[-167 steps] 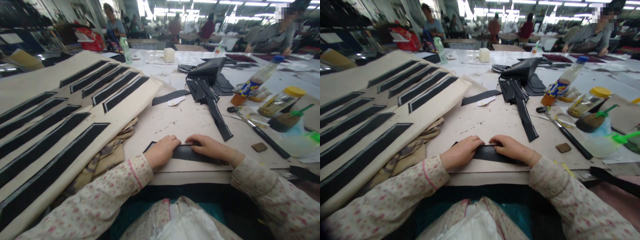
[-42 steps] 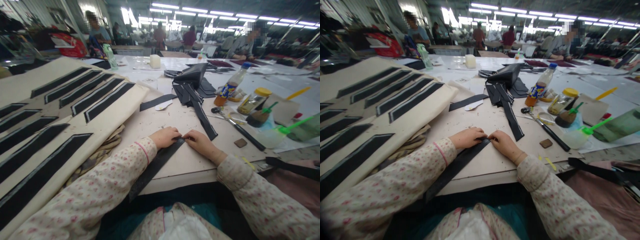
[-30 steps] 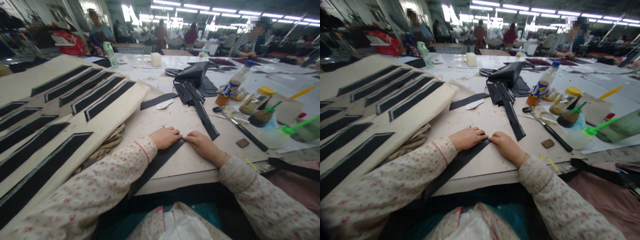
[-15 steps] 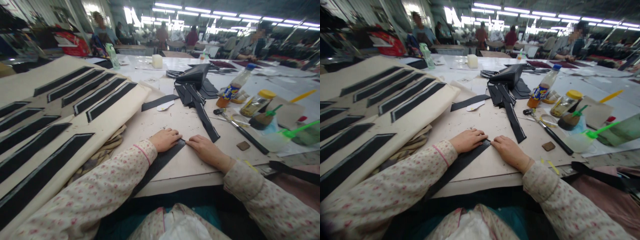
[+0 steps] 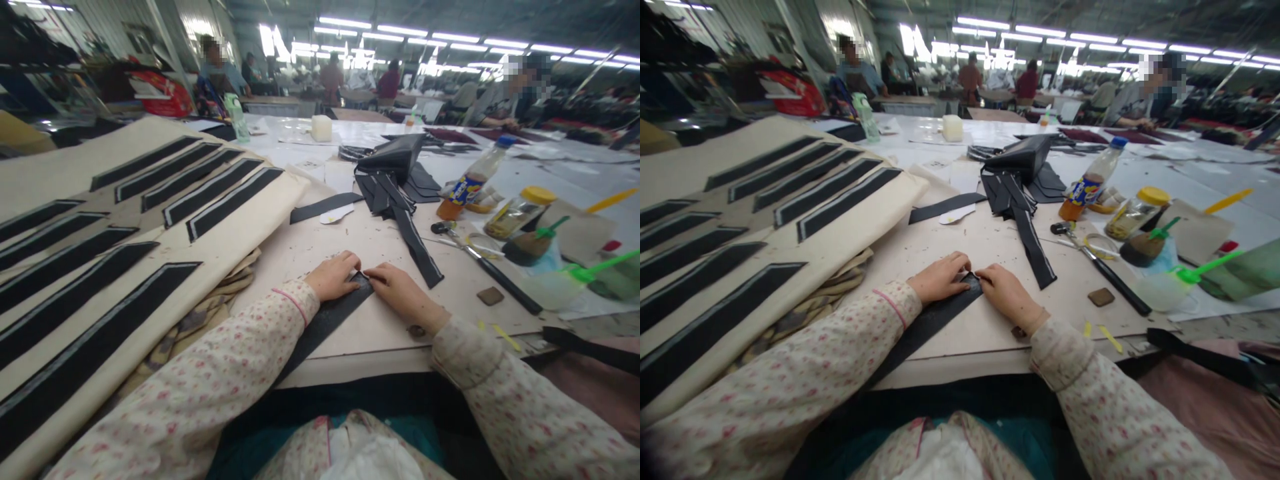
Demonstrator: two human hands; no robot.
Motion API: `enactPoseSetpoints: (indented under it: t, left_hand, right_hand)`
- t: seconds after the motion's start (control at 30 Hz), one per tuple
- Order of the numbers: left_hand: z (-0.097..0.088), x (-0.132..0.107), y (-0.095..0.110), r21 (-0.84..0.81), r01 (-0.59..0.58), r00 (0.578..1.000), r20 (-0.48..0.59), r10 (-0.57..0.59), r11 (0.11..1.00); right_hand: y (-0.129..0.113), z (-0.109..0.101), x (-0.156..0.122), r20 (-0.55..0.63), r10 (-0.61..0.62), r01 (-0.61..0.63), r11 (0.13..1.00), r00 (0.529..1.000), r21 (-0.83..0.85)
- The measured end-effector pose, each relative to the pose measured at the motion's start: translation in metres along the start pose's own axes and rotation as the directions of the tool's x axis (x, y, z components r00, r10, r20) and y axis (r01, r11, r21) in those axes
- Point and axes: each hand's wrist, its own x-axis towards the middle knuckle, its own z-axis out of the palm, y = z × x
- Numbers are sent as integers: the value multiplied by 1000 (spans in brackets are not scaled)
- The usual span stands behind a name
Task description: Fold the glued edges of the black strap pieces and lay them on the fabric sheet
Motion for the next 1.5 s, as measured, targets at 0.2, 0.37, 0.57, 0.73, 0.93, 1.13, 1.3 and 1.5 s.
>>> enactPoseSetpoints:
  t: [0.2,0.37,0.57,0.73,0.93,1.13,1.3,1.5]
  left_hand:
    - [4,-2,-4,-28,-34,999,-18,34,999]
    - [5,0,-7,-51,-1,1000,-12,0,999]
    - [6,3,-8,-81,42,999,4,-42,996]
    - [7,4,-8,-107,69,998,2,-69,992]
    - [7,3,-7,-113,125,992,-1,-126,986]
    - [8,5,-8,-108,114,993,5,-114,988]
    - [8,5,-9,-119,105,994,-2,-106,987]
    - [7,4,-7,-123,98,995,-9,-100,988]
  right_hand:
    - [4,6,-2,-7,-11,11,1000,1000,9]
    - [2,5,-2,5,-36,36,999,999,-13]
    - [-1,5,-3,46,-113,117,989,992,-90]
    - [1,7,-5,92,-196,212,955,976,-207]
    - [9,7,-2,10,-105,105,994,994,-15]
    - [7,5,-1,35,-114,114,993,993,-16]
    - [3,5,0,73,-147,155,982,986,-111]
    - [-5,8,-2,147,-199,236,921,969,-309]
